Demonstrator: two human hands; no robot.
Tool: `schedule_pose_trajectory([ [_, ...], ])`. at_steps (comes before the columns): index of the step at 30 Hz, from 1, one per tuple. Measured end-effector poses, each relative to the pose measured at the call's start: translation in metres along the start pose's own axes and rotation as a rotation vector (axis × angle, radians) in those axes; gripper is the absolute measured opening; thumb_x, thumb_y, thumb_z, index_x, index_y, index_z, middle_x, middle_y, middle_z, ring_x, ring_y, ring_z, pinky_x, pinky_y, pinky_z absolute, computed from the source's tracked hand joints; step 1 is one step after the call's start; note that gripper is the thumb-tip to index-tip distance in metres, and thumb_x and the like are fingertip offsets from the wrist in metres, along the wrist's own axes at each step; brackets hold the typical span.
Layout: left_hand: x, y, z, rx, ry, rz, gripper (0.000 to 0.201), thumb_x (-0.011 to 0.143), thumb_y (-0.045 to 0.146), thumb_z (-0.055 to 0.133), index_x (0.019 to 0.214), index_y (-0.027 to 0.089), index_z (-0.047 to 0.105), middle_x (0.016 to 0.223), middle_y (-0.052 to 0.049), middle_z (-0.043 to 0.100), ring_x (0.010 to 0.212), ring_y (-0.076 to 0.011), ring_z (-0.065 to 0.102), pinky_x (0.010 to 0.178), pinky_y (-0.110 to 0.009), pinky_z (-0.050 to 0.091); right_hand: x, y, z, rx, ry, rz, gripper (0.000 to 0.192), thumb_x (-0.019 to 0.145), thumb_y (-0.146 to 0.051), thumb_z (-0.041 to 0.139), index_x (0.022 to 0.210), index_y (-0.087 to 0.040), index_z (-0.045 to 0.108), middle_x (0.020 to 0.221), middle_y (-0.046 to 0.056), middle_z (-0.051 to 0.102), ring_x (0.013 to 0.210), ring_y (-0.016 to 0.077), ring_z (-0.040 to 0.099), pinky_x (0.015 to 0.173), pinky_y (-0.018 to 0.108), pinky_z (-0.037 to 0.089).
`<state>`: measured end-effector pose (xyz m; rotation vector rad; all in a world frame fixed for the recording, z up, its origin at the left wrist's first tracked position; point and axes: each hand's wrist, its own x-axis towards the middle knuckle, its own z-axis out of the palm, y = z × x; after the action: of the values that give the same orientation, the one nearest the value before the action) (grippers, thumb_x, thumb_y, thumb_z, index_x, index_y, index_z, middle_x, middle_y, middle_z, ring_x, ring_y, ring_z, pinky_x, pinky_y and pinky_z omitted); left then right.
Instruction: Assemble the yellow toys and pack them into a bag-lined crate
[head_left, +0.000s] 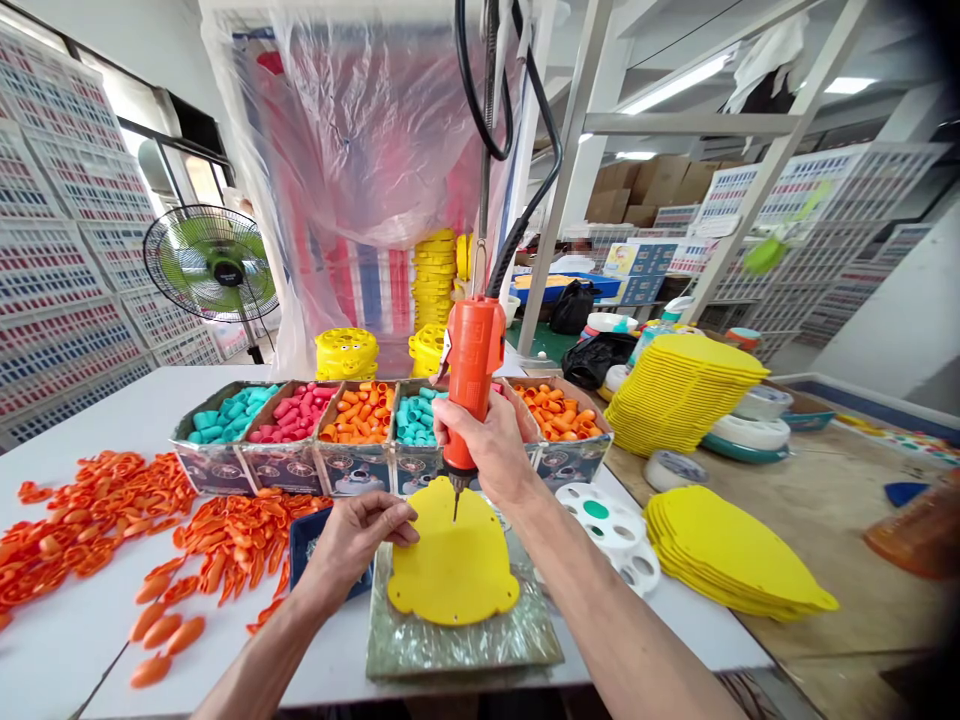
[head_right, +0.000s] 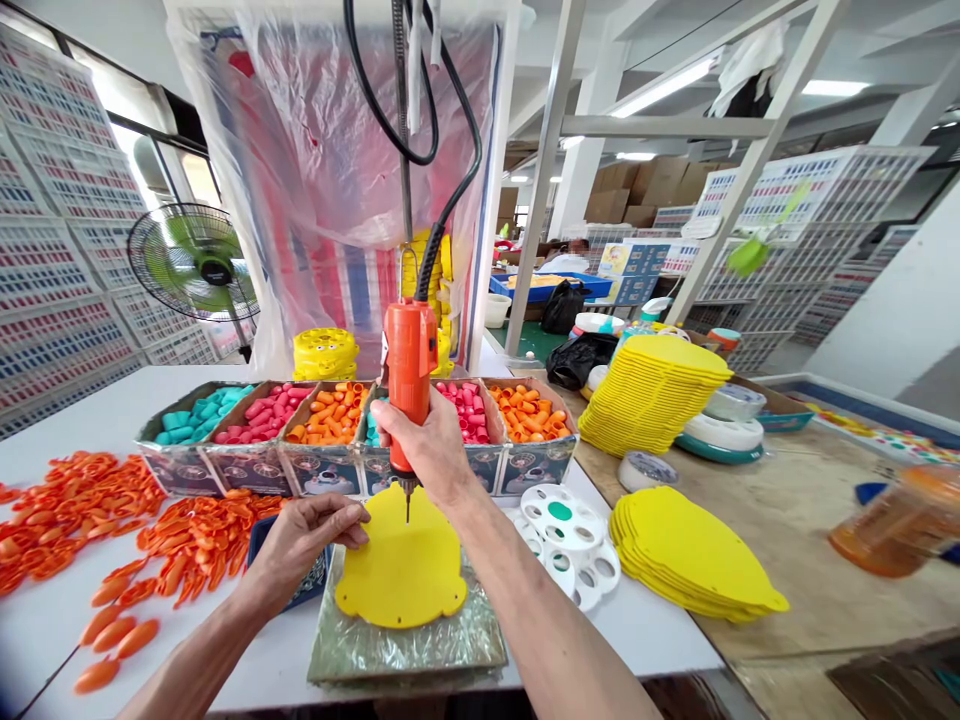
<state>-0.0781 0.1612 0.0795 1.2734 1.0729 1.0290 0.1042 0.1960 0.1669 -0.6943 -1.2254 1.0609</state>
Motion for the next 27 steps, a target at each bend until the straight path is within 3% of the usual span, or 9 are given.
schedule_pose_trajectory([
  [14, 0.0023, -0.0044, 0.0015, -0.086, 0.029, -0.022, 0.041, 0.064, 0.048, 0.092, 0.086, 0.015, 0.082, 0.099, -0.010, 0.084, 0.088, -0.0240, 0.078, 0.082, -0.030, 0.063, 0.0041, 0.0028, -0.0035, 0.008, -0.009, -0.029, 0.025, 0.078, -0.038, 0.077, 0.082, -0.019, 0.062, 0.058, -0.005, 0.059, 0.050, 0.0094, 0.052, 0.049, 0.022, 0.043],
  [22, 0.0038, -0.0025, 0.0018, -0.047, 0.013, 0.002, 0.040, 0.071, 0.051, 0.087, 0.084, 0.014, 0.080, 0.079, -0.008, 0.083, 0.076, -0.0202, 0.076, 0.075, -0.026, 0.061, 0.0059, 0.0042, -0.0049, 0.006, -0.001, -0.027, 0.025, 0.078, -0.038, 0.077, 0.083, -0.018, 0.063, 0.057, -0.005, 0.059, 0.050, 0.0094, 0.052, 0.049, 0.022, 0.043],
  [27, 0.0060, 0.0006, 0.0032, -0.041, 0.000, 0.009, 0.038, 0.071, 0.051, 0.087, 0.071, 0.014, 0.076, 0.063, -0.006, 0.078, 0.060, -0.0157, 0.070, 0.063, -0.023, 0.056, 0.0062, 0.0053, -0.0058, 0.010, 0.003, -0.029, 0.025, 0.078, -0.038, 0.077, 0.081, -0.018, 0.062, 0.058, -0.005, 0.059, 0.051, 0.0092, 0.052, 0.049, 0.022, 0.043],
])
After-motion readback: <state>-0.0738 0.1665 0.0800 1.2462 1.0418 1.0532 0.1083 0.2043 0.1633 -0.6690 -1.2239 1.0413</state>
